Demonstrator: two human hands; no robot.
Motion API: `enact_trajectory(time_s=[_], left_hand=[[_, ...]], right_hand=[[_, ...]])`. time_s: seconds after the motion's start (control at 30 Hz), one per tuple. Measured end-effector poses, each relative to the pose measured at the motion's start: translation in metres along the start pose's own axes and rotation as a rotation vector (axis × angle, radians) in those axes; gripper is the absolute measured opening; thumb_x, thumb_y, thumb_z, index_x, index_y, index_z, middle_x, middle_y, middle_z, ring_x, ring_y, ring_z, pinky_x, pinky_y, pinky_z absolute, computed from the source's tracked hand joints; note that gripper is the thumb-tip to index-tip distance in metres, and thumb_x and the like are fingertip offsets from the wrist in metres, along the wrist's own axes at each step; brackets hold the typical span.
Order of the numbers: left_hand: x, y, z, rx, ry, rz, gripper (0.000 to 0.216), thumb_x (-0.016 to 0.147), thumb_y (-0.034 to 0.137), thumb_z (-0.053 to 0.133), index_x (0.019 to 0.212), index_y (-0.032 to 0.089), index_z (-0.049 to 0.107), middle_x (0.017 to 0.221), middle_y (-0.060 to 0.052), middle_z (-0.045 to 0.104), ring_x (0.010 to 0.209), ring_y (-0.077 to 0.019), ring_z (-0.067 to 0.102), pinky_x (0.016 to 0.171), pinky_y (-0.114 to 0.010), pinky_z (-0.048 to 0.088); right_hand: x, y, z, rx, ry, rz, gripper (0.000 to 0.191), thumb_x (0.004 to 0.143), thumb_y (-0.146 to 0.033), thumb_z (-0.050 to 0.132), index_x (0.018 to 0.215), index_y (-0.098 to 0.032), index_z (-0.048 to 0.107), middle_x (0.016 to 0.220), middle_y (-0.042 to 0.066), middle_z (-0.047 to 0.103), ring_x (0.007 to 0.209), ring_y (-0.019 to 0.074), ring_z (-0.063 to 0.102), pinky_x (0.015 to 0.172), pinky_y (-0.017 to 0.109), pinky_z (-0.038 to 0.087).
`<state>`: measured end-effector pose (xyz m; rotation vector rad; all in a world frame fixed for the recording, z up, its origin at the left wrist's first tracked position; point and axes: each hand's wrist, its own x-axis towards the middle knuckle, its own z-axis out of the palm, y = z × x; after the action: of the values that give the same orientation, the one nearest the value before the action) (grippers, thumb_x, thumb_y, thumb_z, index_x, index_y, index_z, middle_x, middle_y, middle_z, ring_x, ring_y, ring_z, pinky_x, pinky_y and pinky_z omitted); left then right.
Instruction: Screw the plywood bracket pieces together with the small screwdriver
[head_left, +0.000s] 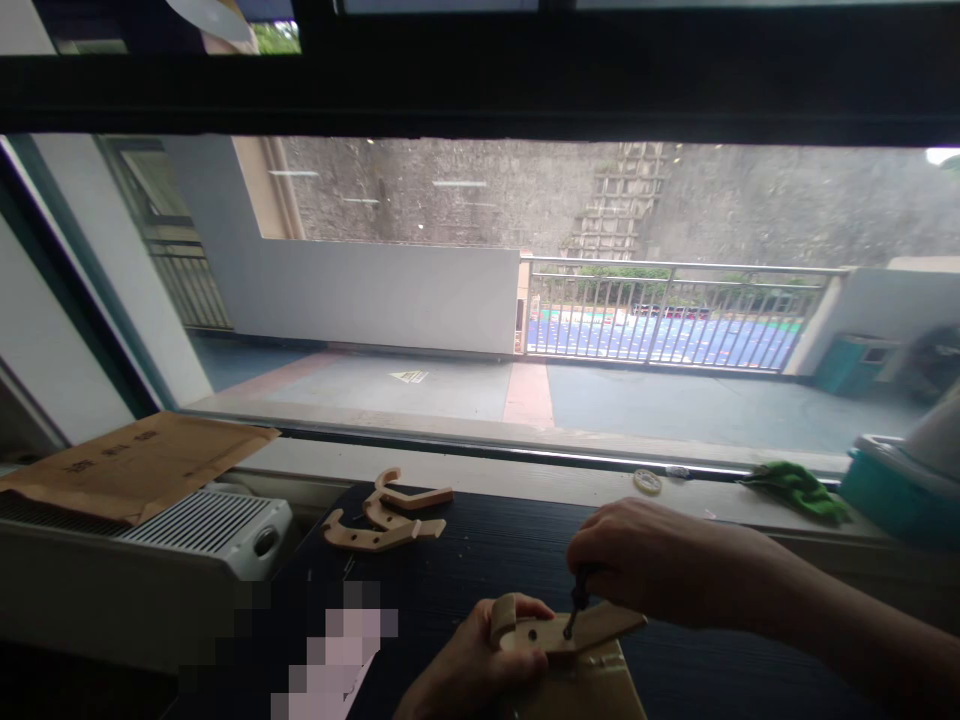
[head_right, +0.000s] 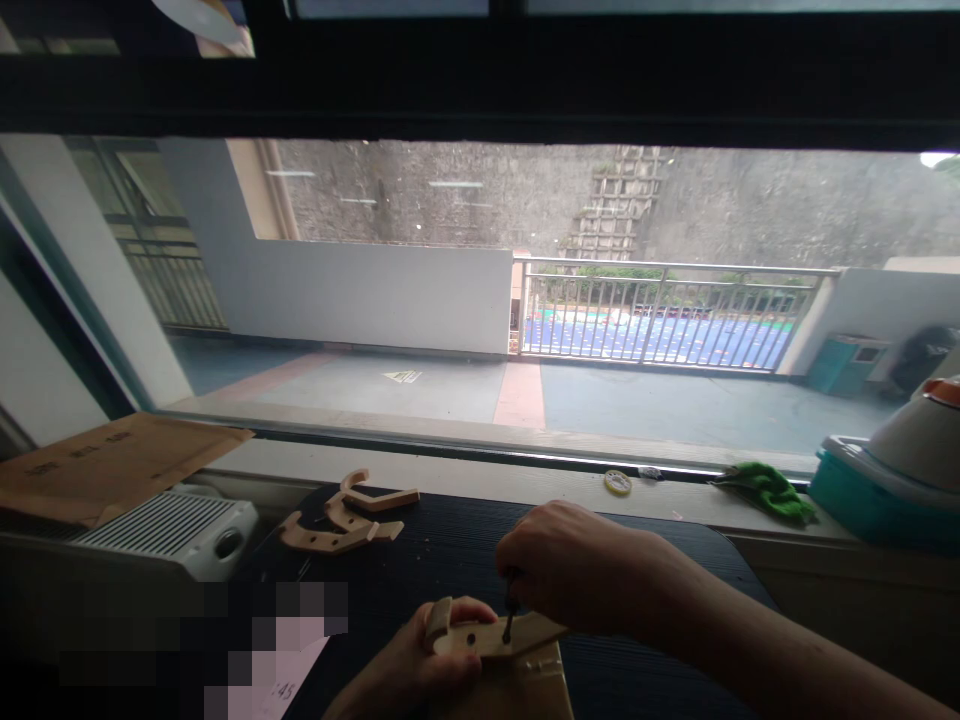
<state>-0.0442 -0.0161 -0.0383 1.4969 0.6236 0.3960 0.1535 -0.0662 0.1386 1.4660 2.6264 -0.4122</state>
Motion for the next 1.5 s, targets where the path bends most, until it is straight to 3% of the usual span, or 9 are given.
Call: enact_trajectory(time_s=[0.23,0.37,0.43,0.57,0.73,0.93,1.17,1.33,1.5], left_hand=[[0.0,-0.008,-0.002,-0.032,-0.023,0.01,0.042,0.068,0.026,0.067,0.108,0.017,0.064,0.083,0.0,0.059,0.073,-0.0139,0.051,0.065,-0.022,0.038],[0.001,-0.014,-0.003,-0.116,0.015,0.019,0.064,0.06,0.016,0.07,0.121,0.022,0.052,0.106,-0.003,0.057,0.091,-0.0186,0.054,0.078,-0.027,0.042],[0.001,-0.013,-0.001,-0.114,0.068,0.058,0.071,0.059,0.013,0.07,0.125,0.025,0.047,0.108,-0.003,0.055,0.087,-0.0166,0.053,0.076,-0.027,0.043],[-0.002,-0.004,0.002,0.014,0.182,0.142,0.052,0.064,0.02,0.07,0.113,0.022,0.053,0.094,-0.001,0.057,0.073,-0.0129,0.05,0.067,-0.025,0.042],[-0.003,0.001,0.004,0.266,0.263,0.209,0.026,0.067,0.021,0.069,0.091,0.02,0.061,0.081,0.0,0.06,0.09,-0.0202,0.053,0.092,-0.033,0.037],[-0.004,-0.001,0.007,0.192,0.242,0.147,0.03,0.072,0.024,0.065,0.1,0.02,0.058,0.09,-0.001,0.057,0.081,-0.0163,0.053,0.065,-0.022,0.043],[-0.003,0.003,0.006,0.169,0.196,0.144,0.026,0.073,0.023,0.065,0.097,0.019,0.056,0.087,0.0,0.057,0.079,-0.0147,0.053,0.069,-0.023,0.042],[-0.002,0.002,0.005,0.119,0.168,0.133,0.023,0.073,0.022,0.064,0.094,0.017,0.055,0.083,0.002,0.055,0.074,-0.0125,0.05,0.065,-0.021,0.04],[-0.004,0.005,0.006,0.123,0.173,0.131,0.022,0.073,0.023,0.064,0.093,0.017,0.055,0.083,0.002,0.055,0.075,-0.013,0.05,0.067,-0.021,0.041]], right_hand=[[-0.001,-0.003,0.0,-0.006,0.024,0.036,0.017,0.078,-0.019,0.053,0.088,-0.018,0.066,0.078,0.004,0.068,0.068,0.0145,0.058,0.055,0.023,0.031],[-0.003,-0.001,0.001,0.013,0.022,-0.001,0.016,0.077,-0.012,0.05,0.08,-0.018,0.065,0.078,0.003,0.067,0.068,0.0124,0.057,0.057,0.022,0.032],[-0.003,0.001,0.005,0.01,0.026,-0.011,0.017,0.078,-0.011,0.049,0.077,-0.017,0.064,0.076,0.003,0.066,0.065,0.011,0.054,0.055,0.021,0.031],[-0.002,0.004,0.011,-0.016,0.054,-0.025,0.017,0.081,-0.013,0.047,0.076,-0.016,0.063,0.073,0.003,0.065,0.062,0.0105,0.052,0.054,0.021,0.03],[-0.004,-0.004,0.0,-0.021,0.047,0.003,0.017,0.077,-0.016,0.051,0.085,-0.018,0.066,0.079,0.004,0.068,0.067,0.0136,0.056,0.056,0.023,0.031],[-0.001,-0.005,-0.003,-0.006,0.044,-0.047,0.019,0.079,-0.012,0.048,0.08,-0.017,0.066,0.08,0.004,0.067,0.07,0.0123,0.056,0.061,0.022,0.034],[0.002,-0.004,0.005,-0.02,0.065,-0.018,0.018,0.081,-0.015,0.046,0.074,-0.017,0.063,0.069,0.002,0.064,0.059,0.0102,0.049,0.054,0.022,0.029],[-0.002,-0.005,-0.003,-0.067,0.039,-0.02,0.016,0.077,-0.016,0.051,0.083,-0.02,0.065,0.076,0.002,0.067,0.063,0.0124,0.053,0.055,0.024,0.029],[0.0,0.0,0.0,-0.039,0.048,-0.067,0.019,0.081,-0.014,0.047,0.079,-0.017,0.065,0.074,0.002,0.066,0.065,0.011,0.053,0.057,0.022,0.032]])
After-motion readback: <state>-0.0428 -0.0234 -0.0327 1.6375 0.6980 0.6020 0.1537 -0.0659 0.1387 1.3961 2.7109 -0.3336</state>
